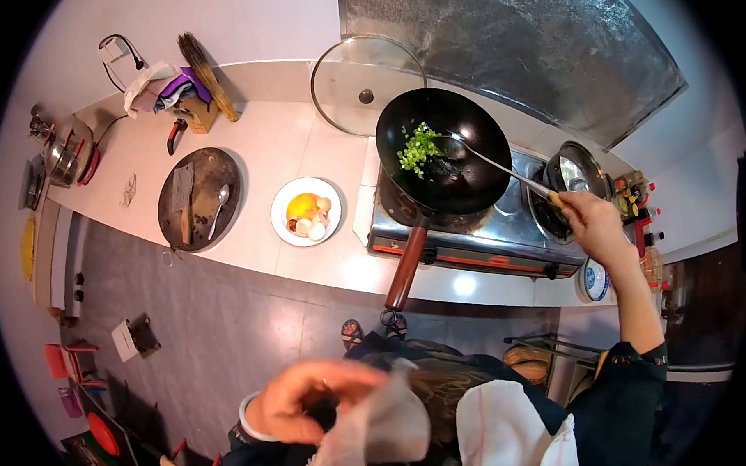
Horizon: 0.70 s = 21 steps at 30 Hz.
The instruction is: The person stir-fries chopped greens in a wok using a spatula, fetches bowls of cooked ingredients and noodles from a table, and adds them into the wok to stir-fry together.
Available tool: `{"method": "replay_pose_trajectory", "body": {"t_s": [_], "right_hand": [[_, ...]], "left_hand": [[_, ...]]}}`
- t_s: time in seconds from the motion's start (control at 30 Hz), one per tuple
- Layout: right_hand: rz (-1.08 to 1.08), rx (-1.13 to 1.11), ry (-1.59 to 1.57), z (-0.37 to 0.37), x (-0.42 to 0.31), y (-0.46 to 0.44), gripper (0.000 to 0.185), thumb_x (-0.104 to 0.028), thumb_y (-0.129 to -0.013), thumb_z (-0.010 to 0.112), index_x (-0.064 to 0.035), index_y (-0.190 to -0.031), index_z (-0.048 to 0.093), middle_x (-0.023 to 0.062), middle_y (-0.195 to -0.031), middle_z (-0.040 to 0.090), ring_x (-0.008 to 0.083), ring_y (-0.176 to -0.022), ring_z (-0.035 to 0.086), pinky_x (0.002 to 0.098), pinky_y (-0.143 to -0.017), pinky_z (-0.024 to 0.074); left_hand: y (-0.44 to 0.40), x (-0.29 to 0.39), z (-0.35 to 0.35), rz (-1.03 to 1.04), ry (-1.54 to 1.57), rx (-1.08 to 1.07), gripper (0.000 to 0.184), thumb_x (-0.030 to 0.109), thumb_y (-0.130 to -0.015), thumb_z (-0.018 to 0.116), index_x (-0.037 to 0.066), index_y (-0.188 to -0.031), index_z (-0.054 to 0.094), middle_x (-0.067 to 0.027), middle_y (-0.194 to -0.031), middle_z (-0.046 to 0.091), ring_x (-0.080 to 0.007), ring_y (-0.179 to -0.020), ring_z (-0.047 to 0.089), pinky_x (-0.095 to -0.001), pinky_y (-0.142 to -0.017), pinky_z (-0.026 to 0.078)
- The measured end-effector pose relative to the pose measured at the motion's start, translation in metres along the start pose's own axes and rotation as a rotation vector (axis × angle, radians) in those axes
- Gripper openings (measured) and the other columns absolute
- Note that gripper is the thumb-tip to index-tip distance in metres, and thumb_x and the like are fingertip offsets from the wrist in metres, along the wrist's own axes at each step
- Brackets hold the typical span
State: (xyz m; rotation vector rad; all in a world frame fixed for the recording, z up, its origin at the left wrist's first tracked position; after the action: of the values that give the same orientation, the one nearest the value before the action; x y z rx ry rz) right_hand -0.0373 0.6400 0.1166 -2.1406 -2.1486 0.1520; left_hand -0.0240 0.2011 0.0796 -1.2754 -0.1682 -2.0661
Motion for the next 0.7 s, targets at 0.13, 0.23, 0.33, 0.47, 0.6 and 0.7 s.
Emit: {"method": "replay_pose_trajectory", "body": {"t_s": [0.13,0.23,0.33,0.47,0.6,0.7], "right_hand": [[0.292,-0.229,-0.010,-0.033,0.011,-0.003,0.025,-0.013,-0.091,0.063,-0.0074,-0.114,0.069,0.0220,-0.092,0.069,0.0392,-0.085,0.066,0.0433,-0.076,0.0524],[0.374,-0.367,-0.109,-0.043,0.017,-0.020,0.023,-0.011,-0.095,0.058,-0.0052,-0.113,0.069,0.0183,-0.079,0.068,0.0301,-0.066,0.066,0.0398,-0.066,0.0521],[0.513,-0.547,-0.201,-0.036,0.035,-0.044,0.024,-0.016,-0.101,0.051,-0.0057,-0.115,0.068,0.0065,-0.065,0.059,0.0141,-0.050,0.057,0.0308,-0.048,0.0466],[0.522,-0.591,-0.346,-0.009,0.049,-0.078,0.027,-0.019,-0.103,0.049,-0.0065,-0.119,0.066,-0.0012,-0.065,0.054,0.0084,-0.049,0.050,0.0259,-0.046,0.0425],[0.388,-0.478,-0.445,0.016,0.059,-0.109,0.025,-0.018,-0.100,0.055,-0.0026,-0.115,0.068,-0.0023,-0.064,0.054,0.0060,-0.052,0.047,0.0247,-0.048,0.0391],[0.306,-0.395,-0.350,0.000,0.033,-0.128,0.022,-0.019,-0.095,0.064,-0.0031,-0.107,0.073,0.0057,-0.063,0.059,0.0111,-0.057,0.055,0.0293,-0.054,0.0449]], "left_hand": [[0.032,-0.039,-0.057,-0.095,-0.036,0.413,0.057,0.038,-0.096,0.063,0.000,-0.136,0.046,-0.0216,-0.130,0.058,-0.0277,-0.107,0.064,-0.0357,-0.087,0.049],[0.067,-0.069,-0.091,-0.171,0.002,0.640,0.053,0.036,-0.098,0.059,0.001,-0.135,0.047,-0.0211,-0.127,0.060,-0.0273,-0.105,0.064,-0.0353,-0.087,0.049],[0.090,-0.095,-0.109,-0.242,0.061,0.778,0.048,0.033,-0.098,0.058,0.001,-0.133,0.050,-0.0208,-0.124,0.062,-0.0270,-0.104,0.064,-0.0351,-0.087,0.048],[0.104,-0.115,-0.120,-0.261,0.126,0.856,0.041,0.031,-0.099,0.058,0.002,-0.129,0.054,-0.0192,-0.121,0.063,-0.0262,-0.104,0.064,-0.0342,-0.087,0.048],[0.107,-0.118,-0.121,-0.284,0.136,0.901,0.038,0.029,-0.099,0.058,0.004,-0.128,0.055,-0.0177,-0.121,0.064,-0.0253,-0.103,0.064,-0.0344,-0.088,0.048],[0.110,-0.122,-0.124,-0.297,0.121,0.897,0.038,0.028,-0.099,0.058,0.004,-0.128,0.054,-0.0171,-0.120,0.064,-0.0246,-0.103,0.064,-0.0338,-0.088,0.048]]}}
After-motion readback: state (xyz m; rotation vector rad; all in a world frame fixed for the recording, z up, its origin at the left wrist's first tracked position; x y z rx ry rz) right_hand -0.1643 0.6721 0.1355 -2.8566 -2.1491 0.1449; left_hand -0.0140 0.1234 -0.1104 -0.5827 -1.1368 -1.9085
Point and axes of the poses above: each hand's wrist, its own y-axis away from the middle knuckle, its own z-axis out of the palm, x = y × z, the point moved 6 cm from there along -y, towards the middle knuckle
